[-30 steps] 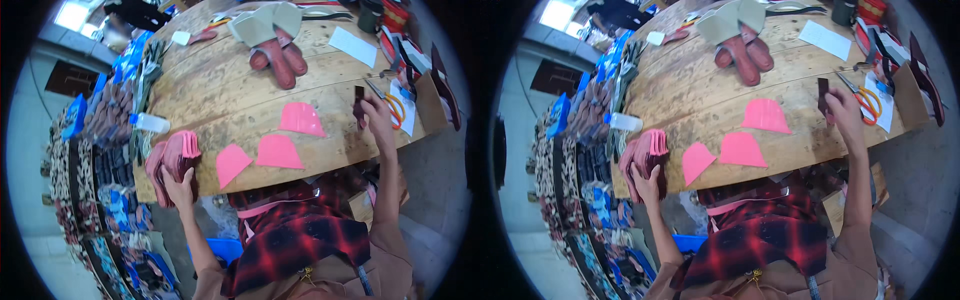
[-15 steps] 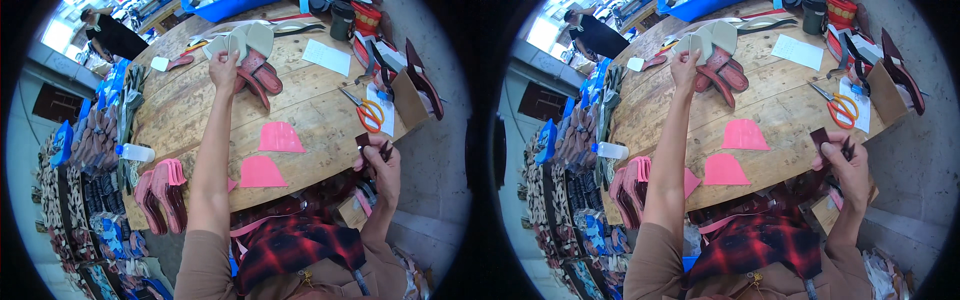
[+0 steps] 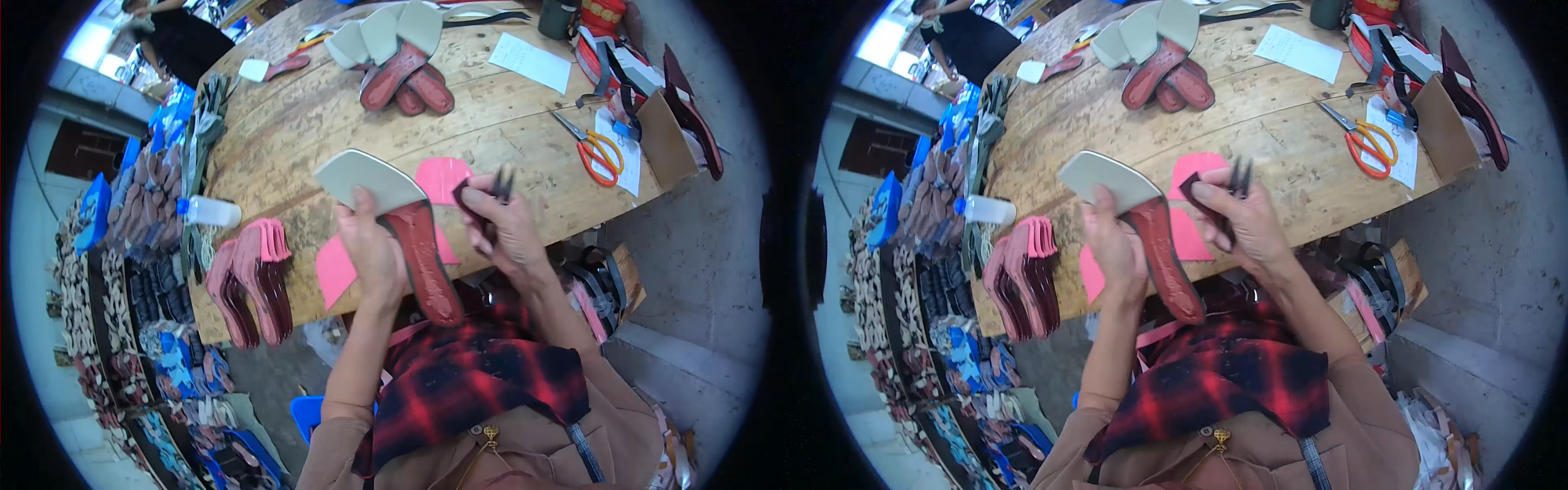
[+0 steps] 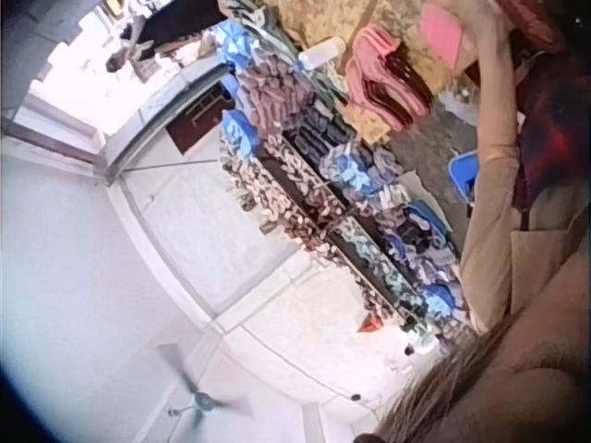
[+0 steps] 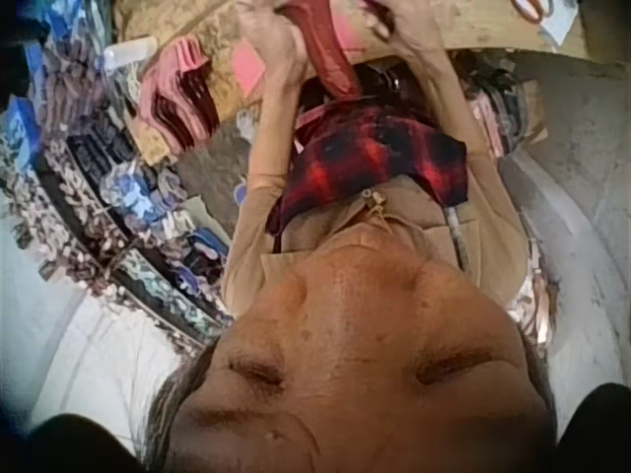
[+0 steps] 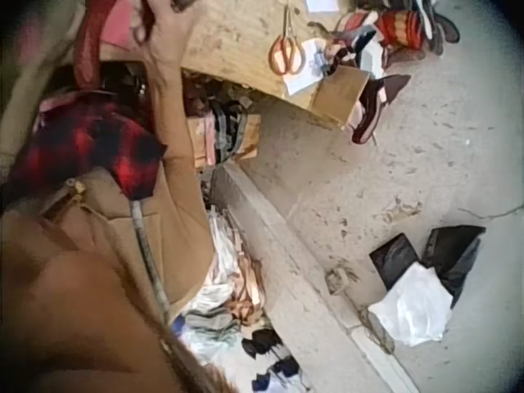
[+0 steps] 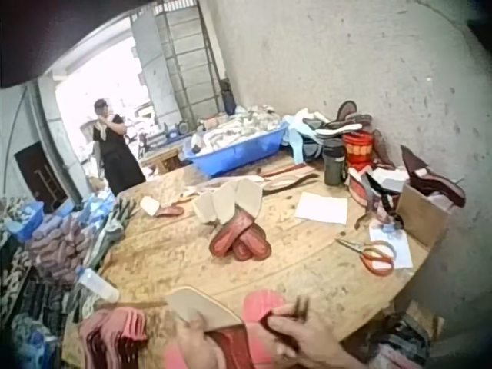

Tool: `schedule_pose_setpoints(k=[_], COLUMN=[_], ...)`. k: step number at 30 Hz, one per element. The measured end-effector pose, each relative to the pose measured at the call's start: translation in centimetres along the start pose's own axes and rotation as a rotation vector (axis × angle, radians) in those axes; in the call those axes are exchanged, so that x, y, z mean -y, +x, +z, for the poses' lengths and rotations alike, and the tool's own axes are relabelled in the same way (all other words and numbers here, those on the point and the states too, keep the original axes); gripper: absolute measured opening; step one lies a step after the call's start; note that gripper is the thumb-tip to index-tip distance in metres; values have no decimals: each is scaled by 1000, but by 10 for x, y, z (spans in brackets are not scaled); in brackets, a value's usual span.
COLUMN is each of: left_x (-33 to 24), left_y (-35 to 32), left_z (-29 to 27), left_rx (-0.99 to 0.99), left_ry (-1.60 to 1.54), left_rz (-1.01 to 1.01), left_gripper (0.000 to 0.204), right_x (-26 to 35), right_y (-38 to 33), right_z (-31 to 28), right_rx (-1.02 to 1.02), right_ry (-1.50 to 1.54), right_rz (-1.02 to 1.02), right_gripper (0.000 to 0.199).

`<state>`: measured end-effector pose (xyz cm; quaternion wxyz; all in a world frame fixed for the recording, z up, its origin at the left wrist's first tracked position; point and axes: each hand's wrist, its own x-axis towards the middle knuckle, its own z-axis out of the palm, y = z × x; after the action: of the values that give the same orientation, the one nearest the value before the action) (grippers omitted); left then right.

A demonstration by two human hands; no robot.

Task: The person assembles pink slipper sandals by hand. They repeatedly pick up a pink sole, place a white insole on it, and then attach a pink strap to the sole. The person handles the components one at a time, pressing them together to form the finished slipper.

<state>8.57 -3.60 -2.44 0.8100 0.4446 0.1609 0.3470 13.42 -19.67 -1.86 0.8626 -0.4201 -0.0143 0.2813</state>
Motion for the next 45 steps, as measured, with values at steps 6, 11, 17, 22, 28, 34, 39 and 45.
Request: schedule_pose_setpoints(k=[6,11,17,22,28,34,39,45], left_x=[17,18,24,20,-12,-66,-85,-65], left_y=[-36,-44,-45,-39,6,14,8,6], left_z=[-32,-32,-32,-26,-7,24,41,-17], left_rx=[-92,-82,-109,-135,337,931,1438,1388], left_ry=[-148,-165,-59,119,309,1407,1556,1497], left_rz=[-164,-125,-63,125,23,849,665,-142], left_gripper=[24,23,24,25,34,76,76,76], right_x=[-49,-51,-55,-57,5,39,47,79], right_y=[0,-9,-10,-10,16,29,12,27], right_z=[10,20,17,14,15,-19,-21,-121], right_rx=[42,-45,-97,-112,191,82,471,-219], right_ry=[179,229,114,-594,-1058,-946,-986,-1229], right_rz=[134,217,199,-188,-808,-507,137,-407], right_gripper=[11,10,10,15,18,22,27,24])
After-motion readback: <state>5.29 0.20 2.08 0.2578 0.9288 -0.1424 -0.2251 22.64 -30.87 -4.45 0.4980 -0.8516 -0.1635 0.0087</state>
